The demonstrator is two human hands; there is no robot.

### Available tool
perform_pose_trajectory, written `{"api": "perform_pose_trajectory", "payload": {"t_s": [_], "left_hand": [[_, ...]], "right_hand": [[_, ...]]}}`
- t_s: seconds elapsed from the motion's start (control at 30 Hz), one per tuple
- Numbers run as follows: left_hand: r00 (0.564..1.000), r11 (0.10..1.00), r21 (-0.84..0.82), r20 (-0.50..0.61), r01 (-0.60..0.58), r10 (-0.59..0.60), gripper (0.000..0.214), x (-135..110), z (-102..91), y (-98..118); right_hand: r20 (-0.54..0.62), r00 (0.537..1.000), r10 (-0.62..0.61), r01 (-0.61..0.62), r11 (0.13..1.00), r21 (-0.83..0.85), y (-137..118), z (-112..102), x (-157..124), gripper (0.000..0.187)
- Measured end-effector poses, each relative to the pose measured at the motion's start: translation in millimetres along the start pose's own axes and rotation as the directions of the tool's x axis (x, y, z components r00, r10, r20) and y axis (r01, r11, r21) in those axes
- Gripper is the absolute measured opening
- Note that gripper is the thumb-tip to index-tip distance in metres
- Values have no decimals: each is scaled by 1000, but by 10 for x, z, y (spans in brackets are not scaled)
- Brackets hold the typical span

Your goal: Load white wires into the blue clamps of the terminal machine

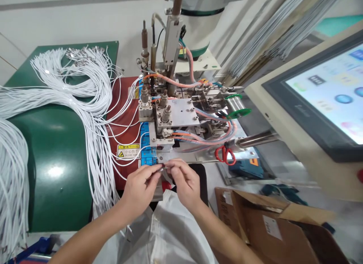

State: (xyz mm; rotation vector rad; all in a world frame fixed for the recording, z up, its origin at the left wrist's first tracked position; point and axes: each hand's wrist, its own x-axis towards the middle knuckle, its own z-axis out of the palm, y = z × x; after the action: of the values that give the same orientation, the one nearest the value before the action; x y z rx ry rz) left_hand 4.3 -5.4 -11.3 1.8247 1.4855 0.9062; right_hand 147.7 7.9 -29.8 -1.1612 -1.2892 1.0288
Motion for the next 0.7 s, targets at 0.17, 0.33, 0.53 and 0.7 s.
{"api": "perform_pose_trajectory", "payload": {"t_s": [0.17,0.33,0.53,0.7], "left_hand": [[996,992,-93,47,86,-82,17,30,-3,5],[971,943,-231,75,240,-229,15,55,-13,1],[934,869,-343,112,357,-339,14,63,5,-15],[910,829,-379,135,412,-391,14,49,24,-5]], "right_hand": [[62,998,-28,35,993,-115,-72,-6,54,9],[-12,972,234,-233,969,82,-15,79,34,18],[-57,990,-128,116,979,-168,-11,104,-28,6],[-35,993,-111,100,969,-224,-50,133,-5,10]]}}
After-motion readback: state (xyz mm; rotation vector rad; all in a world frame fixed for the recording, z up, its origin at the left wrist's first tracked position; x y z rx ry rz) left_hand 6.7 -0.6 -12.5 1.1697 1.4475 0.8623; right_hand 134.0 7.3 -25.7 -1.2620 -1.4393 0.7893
